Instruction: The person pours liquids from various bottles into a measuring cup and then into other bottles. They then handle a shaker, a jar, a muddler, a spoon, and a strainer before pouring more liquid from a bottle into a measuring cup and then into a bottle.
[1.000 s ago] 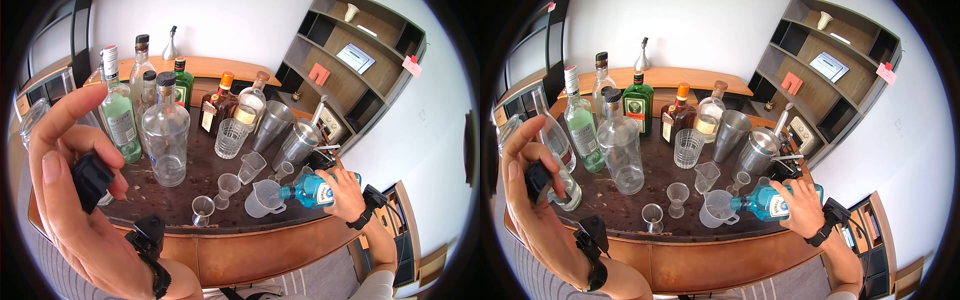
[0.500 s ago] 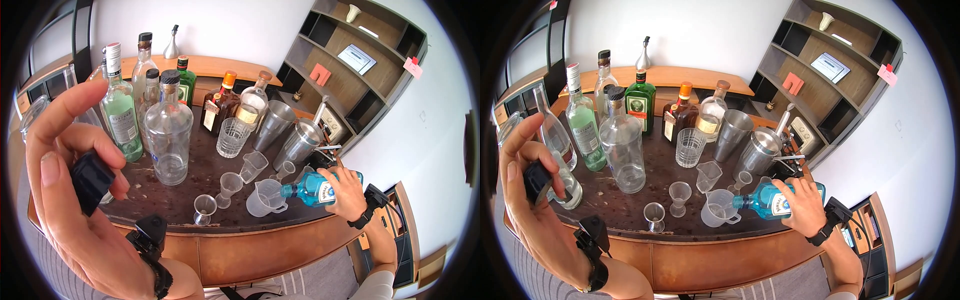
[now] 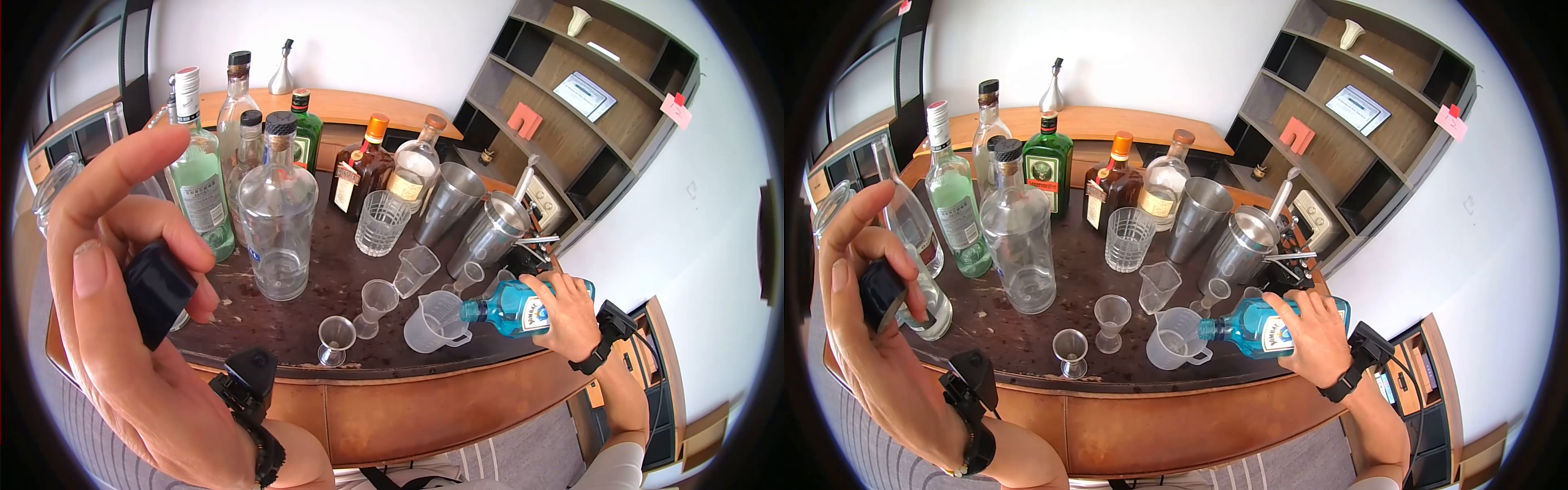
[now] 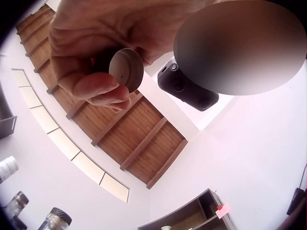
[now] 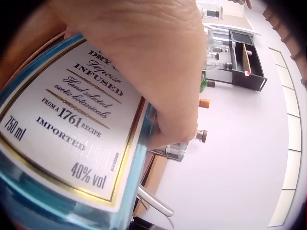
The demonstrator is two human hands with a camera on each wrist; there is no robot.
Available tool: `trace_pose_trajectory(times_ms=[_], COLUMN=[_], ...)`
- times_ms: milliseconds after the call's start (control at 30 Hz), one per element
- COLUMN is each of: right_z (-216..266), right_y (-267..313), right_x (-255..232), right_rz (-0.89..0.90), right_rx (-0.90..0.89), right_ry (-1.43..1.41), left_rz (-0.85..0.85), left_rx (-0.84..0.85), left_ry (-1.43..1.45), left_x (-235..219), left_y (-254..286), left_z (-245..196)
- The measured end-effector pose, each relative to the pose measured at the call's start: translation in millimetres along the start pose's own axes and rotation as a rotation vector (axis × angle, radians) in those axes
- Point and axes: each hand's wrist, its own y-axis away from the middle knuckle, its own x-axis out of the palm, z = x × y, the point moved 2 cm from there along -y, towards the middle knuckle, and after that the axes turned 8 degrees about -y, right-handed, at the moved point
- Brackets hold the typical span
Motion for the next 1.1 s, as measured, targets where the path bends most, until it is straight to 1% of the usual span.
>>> trace_pose_trajectory(times_ms=[533, 633, 733, 833, 933, 1033, 1100], right_z=[2.4, 2.5, 3.9, 5.3, 2.5, 1.5, -4.3], right_y=[-0.7, 0.0, 0.7, 3.5, 9.3, 15.2, 20.2], right_x=[-1.1, -1.8, -3.3, -2.7, 7.5, 15.4, 27.2], right_rz=[-0.008, -0.012, 0.001, 0.019, -0.069, -0.087, -0.119], right_rx=[-0.002, 0.009, 0.066, 0.13, 0.103, 0.172, 0.202], right_ry=[-0.004, -0.019, -0.076, -0.153, -0.314, -0.496, -0.683], left_rz=[0.003, 0.005, -0.02, -0.044, -0.002, 0.049, 0.069], left_rx=[-0.011, -0.013, -0.025, -0.028, -0.048, -0.058, -0.064], left_ry=[0.005, 0.045, 0.063, 0.08, 0.077, 0.112, 0.136], left_x=[0.3, 0.8, 3.3, 5.9, 6.4, 7.2, 10.3], left_y=[-0.5, 0.1, 1.2, 2.3, 3.9, 5.5, 7.3], left_z=[-1.3, -2.6, -5.0, -8.1, -16.5, -16.7, -15.5])
